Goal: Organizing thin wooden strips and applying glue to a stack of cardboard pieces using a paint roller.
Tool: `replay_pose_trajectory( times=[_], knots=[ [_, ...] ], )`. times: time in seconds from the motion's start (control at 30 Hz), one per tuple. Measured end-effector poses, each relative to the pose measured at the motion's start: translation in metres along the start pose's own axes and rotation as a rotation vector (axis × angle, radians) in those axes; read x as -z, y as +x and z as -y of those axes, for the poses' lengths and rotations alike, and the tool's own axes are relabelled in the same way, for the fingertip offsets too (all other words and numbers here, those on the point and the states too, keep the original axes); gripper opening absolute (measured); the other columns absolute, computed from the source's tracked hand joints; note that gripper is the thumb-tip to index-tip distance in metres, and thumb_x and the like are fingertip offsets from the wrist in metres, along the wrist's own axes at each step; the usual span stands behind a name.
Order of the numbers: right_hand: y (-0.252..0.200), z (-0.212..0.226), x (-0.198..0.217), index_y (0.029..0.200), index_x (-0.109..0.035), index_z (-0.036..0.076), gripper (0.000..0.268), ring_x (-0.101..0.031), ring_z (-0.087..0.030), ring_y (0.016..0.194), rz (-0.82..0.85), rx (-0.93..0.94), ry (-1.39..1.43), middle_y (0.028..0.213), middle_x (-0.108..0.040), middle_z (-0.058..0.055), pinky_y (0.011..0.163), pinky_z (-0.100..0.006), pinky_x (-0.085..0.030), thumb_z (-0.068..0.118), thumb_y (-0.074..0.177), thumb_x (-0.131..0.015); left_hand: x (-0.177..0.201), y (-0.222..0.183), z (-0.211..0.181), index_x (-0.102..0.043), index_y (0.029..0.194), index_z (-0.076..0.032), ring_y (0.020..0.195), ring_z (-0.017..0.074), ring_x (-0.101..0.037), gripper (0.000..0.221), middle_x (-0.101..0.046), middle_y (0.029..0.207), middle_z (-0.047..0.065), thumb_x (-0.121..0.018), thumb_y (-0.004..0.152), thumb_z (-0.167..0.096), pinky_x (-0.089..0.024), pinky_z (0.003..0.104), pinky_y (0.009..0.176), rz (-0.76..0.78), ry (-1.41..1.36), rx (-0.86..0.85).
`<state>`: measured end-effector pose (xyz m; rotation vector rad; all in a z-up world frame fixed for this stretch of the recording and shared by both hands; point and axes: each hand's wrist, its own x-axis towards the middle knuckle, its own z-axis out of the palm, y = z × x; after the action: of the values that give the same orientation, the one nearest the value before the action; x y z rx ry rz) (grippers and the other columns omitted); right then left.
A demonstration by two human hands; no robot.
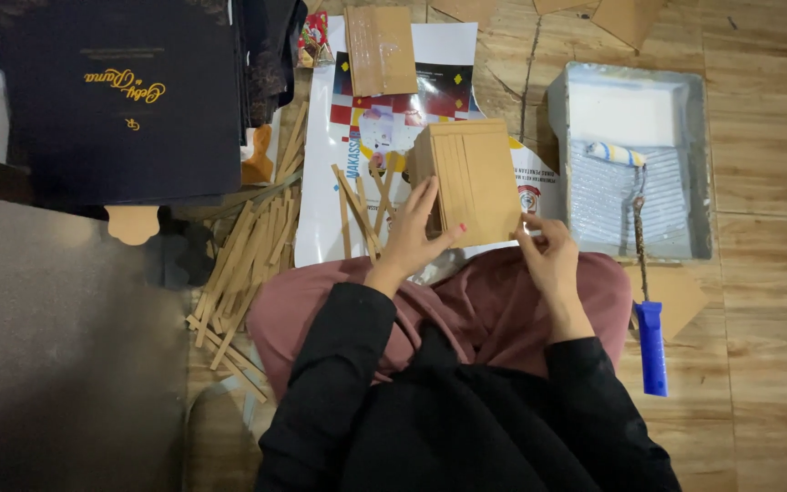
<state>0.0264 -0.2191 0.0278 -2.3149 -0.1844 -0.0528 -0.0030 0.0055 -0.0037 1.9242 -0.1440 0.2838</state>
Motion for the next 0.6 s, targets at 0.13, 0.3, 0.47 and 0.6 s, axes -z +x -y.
replay_pose_trajectory(
  times=[0.13,0.3,0.47,0.6],
  knots=[
    [-0.012,0.024,0.001,0.105,-0.06,-0.002,0.027,-0.06,-0.023,0.067,0.013,-0.218,0.303,0.086,-0.06,-0.019,0.053,-0.031,-0.053,0.004,0.079,-0.064,-0.003,-0.004,0.003,-0.027,0.137,0.001,0.12,0.0439,-0.039,0.085,-0.035,0.13,0.027,-0.064,0.078,-0.048,-0.034,0.049,0.1,-0.031,0.037,-0.047],
    [-0.024,0.017,0.0,0.112,-0.051,-0.008,0.037,-0.062,-0.025,0.063,0.037,-0.359,0.543,0.081,-0.058,-0.022,0.052,-0.034,-0.055,-0.002,0.078,-0.063,0.002,-0.011,-0.015,-0.024,0.139,-0.003,0.123,0.045,-0.034,0.086,-0.031,0.134,0.027,-0.064,0.076,-0.047,-0.031,0.05,0.101,0.07,-0.038,0.082],
    [-0.027,0.027,0.002,0.109,-0.055,-0.006,0.033,-0.062,-0.025,0.065,0.044,-0.302,0.416,0.082,-0.06,-0.026,0.055,-0.034,-0.054,-0.005,0.077,-0.063,0.003,-0.018,-0.014,-0.021,0.141,-0.008,0.121,0.0419,-0.039,0.089,-0.034,0.131,0.025,-0.065,0.075,-0.049,-0.035,0.048,0.099,0.104,-0.055,0.156],
    [-0.029,0.041,0.008,0.109,-0.057,-0.002,0.032,-0.061,-0.02,0.064,0.022,-0.283,0.409,0.079,-0.061,-0.022,0.055,-0.031,-0.054,-0.004,0.077,-0.063,0.002,-0.021,-0.006,-0.025,0.141,-0.011,0.107,0.0386,-0.051,0.083,-0.045,0.118,0.023,-0.065,0.077,-0.047,-0.045,0.043,0.086,0.1,-0.125,0.192]
  ],
)
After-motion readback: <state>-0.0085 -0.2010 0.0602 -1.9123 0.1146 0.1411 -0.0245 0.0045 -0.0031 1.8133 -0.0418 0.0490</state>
